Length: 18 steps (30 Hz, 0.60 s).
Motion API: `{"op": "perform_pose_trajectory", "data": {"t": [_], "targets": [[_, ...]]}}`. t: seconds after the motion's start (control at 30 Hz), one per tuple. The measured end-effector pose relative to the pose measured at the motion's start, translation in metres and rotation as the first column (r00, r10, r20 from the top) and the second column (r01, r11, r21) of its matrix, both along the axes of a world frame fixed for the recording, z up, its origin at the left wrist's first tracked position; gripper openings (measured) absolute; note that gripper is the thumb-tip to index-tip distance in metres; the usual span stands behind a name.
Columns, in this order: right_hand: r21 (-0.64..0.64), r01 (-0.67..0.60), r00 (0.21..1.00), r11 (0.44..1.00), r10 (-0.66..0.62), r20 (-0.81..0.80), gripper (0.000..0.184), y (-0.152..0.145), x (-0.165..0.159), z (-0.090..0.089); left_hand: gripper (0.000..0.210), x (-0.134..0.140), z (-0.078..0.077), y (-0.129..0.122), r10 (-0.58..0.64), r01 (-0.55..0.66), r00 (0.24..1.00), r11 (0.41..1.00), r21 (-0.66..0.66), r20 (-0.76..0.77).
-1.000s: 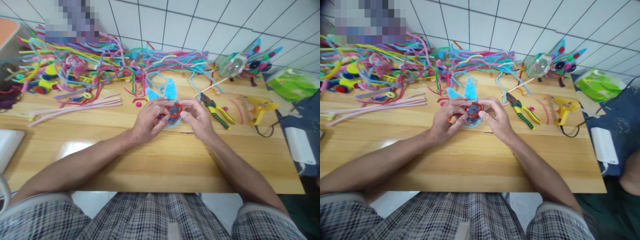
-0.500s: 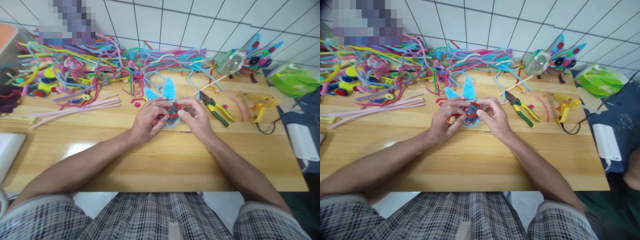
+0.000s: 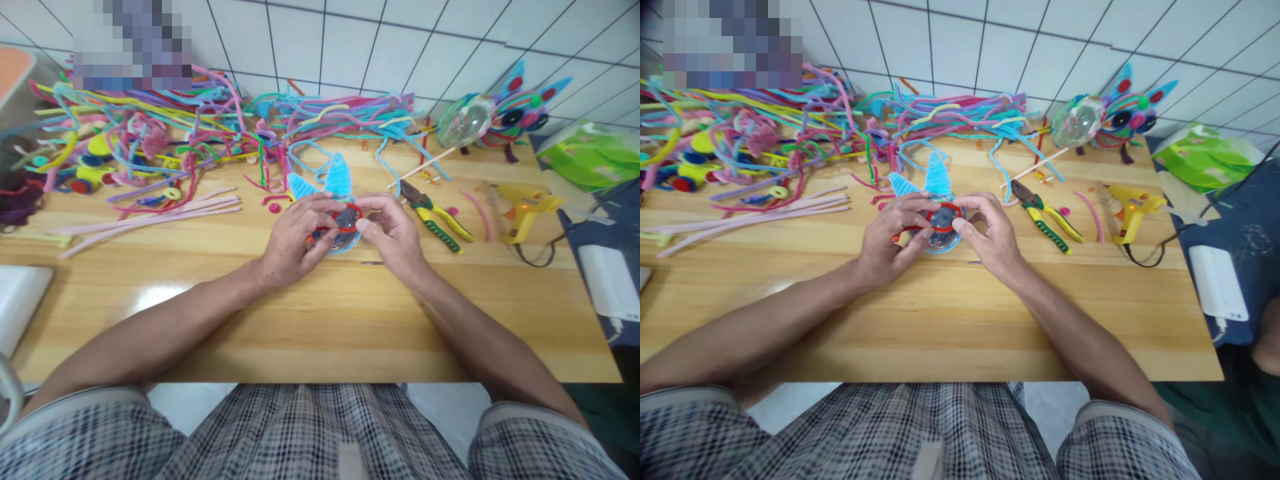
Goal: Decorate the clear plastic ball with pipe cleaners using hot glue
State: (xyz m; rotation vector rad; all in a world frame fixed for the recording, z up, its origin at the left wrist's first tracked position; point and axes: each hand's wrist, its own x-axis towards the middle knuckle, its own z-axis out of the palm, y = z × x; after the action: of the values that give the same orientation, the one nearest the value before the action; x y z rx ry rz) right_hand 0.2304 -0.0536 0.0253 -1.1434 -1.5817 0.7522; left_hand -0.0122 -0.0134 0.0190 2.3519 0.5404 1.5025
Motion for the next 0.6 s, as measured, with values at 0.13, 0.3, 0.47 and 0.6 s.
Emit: {"op": "perform_pose_trajectory", "data": {"t": [0.13,0.3,0.47,0.6], "targets": [[0.026,0.019,0.997,0.999,-0.021,0.075,0.036,-0.001,0.0,-0.002,0.002,-0.001,0.0,0.0,-0.008,0.008,1.0,1.0,-0.02,-0.005],[0.408,0.115,0.93,0.906,-0.242,0.276,0.037,-0.013,0.007,-0.009,0.004,-0.004,-0.001,0.002,-0.011,0.01,1.0,0.999,-0.038,-0.026],[0.577,0.001,0.824,0.817,-0.328,0.462,0.048,-0.026,0.014,-0.025,0.004,-0.003,0.0,0.003,-0.009,0.009,1.0,1.0,-0.022,-0.002],[0.432,-0.032,0.831,0.902,-0.216,0.512,0.054,-0.037,0.013,-0.033,0.004,-0.003,0.0,0.003,0.002,-0.002,1.0,1.0,-0.022,-0.003]]}}
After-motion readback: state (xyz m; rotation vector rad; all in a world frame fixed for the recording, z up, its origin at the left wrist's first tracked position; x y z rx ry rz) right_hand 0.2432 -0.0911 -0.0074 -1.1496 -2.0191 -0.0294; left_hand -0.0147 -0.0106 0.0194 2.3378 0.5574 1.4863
